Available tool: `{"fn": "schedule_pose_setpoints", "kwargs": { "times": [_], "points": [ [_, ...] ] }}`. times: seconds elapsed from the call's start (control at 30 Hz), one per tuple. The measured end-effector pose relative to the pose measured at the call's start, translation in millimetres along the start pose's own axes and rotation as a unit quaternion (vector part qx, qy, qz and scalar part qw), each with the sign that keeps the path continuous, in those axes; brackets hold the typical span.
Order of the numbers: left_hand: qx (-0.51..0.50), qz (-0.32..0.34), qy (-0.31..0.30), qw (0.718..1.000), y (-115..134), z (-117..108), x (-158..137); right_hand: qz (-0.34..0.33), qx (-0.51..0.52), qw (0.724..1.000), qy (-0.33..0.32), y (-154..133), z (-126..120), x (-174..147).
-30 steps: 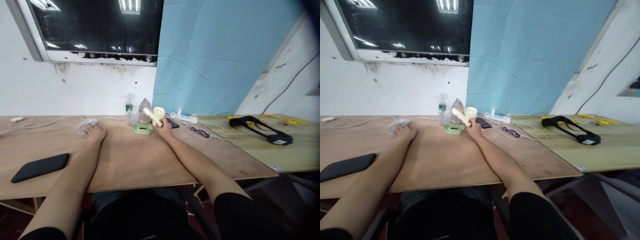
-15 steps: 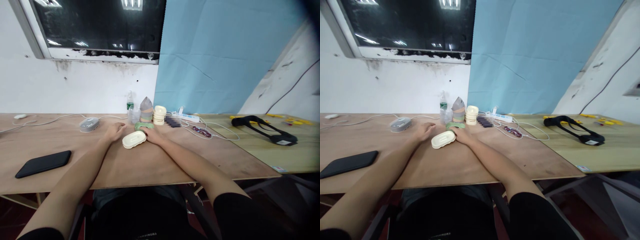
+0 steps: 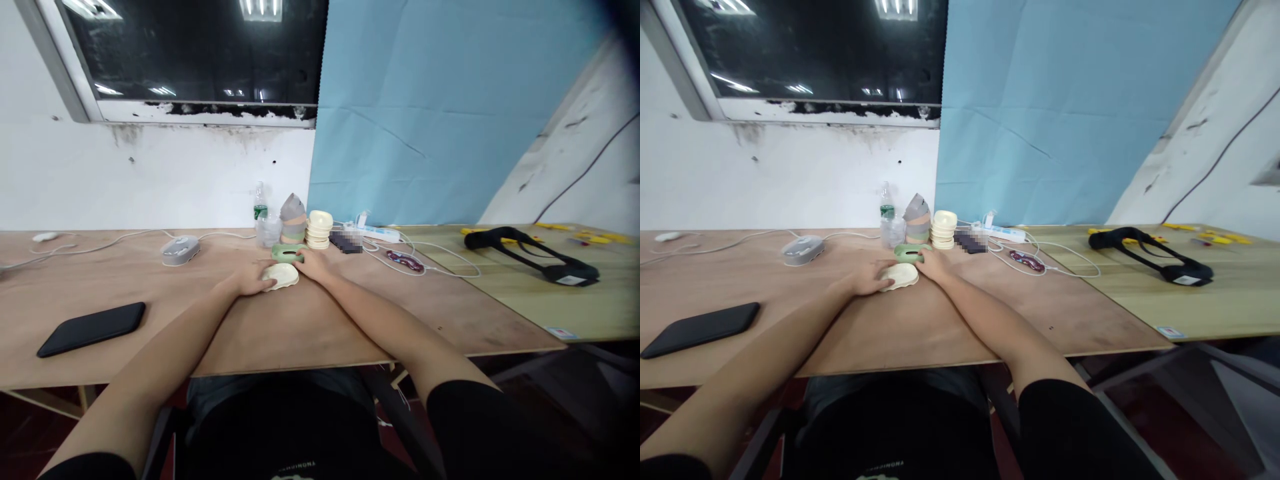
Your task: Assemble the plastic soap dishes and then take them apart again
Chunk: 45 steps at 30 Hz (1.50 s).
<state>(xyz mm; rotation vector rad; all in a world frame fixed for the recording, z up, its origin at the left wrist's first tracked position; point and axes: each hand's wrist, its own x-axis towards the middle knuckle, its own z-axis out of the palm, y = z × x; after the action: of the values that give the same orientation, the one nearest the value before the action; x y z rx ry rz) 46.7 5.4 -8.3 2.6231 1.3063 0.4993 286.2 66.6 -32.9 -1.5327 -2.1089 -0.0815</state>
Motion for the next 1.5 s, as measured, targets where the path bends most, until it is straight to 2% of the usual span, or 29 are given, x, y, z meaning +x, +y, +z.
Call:
{"fn": "schedule_pose_setpoints", "kwargs": {
  "times": [0.1,0.3,0.53,0.63,0.7,0.77,0.87,0.97,1.07,1.13,1.3,1.5],
  "points": [
    [0.034,-0.015,0.015,0.999,-10.7,4.8,2.7,0.033,-0.011,0.999,0.01,3.3,-0.1,2.0],
    [0.074,-0.097,0.04,0.992,-30.3,14.0,5.8,0.059,-0.005,0.998,0.015,9.5,-0.7,3.7],
    [0.068,-0.075,0.029,0.994,-24.2,8.1,4.2,0.062,0.014,0.998,0.016,5.7,-4.9,1.5],
    [0.054,-0.062,0.038,0.996,-18.1,5.3,3.5,0.053,0.019,0.998,0.04,0.6,-8.6,0.6],
    [0.037,-0.056,0.075,0.995,-15.9,5.1,3.4,0.034,0.029,0.997,0.069,-2.7,-11.4,-0.8],
    [0.029,-0.051,0.137,0.989,-15.7,5.8,3.9,0.002,0.041,0.995,0.095,-5.3,-13.5,-2.9],
    [0.043,-0.038,0.217,0.975,-17.4,6.5,5.1,-0.075,0.065,0.987,0.125,-8.2,-14.7,-7.0],
    [0.068,-0.038,0.241,0.967,-19.0,5.4,5.8,-0.159,0.082,0.973,0.144,-11.1,-14.4,-10.7],
    [0.085,-0.041,0.26,0.961,-19.4,2.8,5.3,-0.201,0.101,0.963,0.151,-13.9,-14.8,-13.0],
    [0.086,-0.036,0.283,0.954,-18.9,0.7,4.4,-0.194,0.119,0.961,0.157,-14.8,-15.6,-13.5],
    [0.058,-0.02,0.319,0.946,-15.6,-2.8,2.2,-0.116,0.131,0.97,0.166,-13.5,-18.8,-12.2],
    [0.026,-0.022,0.343,0.939,-15.5,-3.0,1.8,-0.088,0.12,0.976,0.157,-14.9,-23.3,-14.2]
  ]
}}
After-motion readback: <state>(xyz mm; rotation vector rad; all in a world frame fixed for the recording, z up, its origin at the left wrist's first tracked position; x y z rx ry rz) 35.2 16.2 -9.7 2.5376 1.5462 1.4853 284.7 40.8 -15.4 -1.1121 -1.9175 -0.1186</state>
